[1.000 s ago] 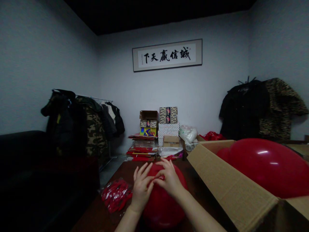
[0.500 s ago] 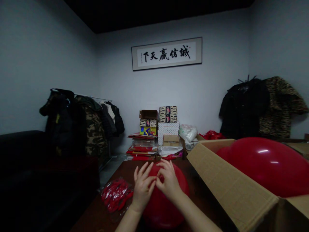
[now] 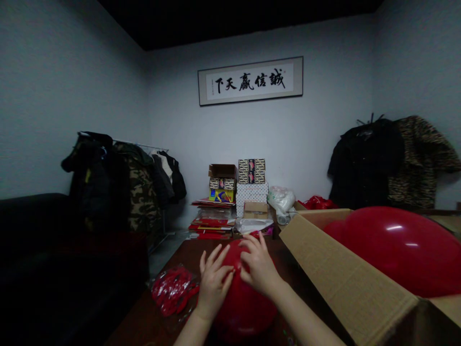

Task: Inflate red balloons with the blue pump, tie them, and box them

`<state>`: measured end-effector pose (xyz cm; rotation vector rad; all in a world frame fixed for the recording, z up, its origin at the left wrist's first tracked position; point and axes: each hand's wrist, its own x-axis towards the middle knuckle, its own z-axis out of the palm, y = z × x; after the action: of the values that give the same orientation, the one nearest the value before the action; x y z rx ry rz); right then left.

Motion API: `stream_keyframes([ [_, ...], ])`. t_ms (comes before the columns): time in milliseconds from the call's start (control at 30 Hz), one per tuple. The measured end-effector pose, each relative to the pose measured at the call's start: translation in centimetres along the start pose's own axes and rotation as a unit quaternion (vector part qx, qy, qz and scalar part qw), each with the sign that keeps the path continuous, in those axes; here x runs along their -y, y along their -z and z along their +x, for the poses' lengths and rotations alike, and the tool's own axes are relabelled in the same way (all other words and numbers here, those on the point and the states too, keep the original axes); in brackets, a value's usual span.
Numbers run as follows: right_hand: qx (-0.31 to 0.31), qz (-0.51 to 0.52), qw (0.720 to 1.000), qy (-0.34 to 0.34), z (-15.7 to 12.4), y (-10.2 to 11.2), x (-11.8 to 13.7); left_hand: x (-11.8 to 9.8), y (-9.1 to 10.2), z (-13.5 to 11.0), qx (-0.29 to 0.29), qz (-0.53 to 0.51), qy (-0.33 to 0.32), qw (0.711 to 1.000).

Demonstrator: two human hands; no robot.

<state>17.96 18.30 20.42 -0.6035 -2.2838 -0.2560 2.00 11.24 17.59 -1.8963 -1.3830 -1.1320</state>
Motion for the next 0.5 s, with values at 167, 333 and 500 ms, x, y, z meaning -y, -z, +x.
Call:
stream_keyframes([
  [167, -0.107, -0.066, 0.991, -0.042, 0.1, -1.0, -0.9, -1.0, -0.2, 0.3, -0.01, -0.04, 0.01, 0.999],
  [333, -0.091, 0.099, 0.982, -0.13, 0.0, -2.2, -1.3, -0.6, 0.2, 0.4, -0.009, -0.039, 0.018, 0.999],
  [500, -0.018, 0.192, 0.977, -0.094, 0.1, -0.9, -1.2, 0.5, 0.4, 0.0, 0.006, -0.021, 0.021, 1.0],
])
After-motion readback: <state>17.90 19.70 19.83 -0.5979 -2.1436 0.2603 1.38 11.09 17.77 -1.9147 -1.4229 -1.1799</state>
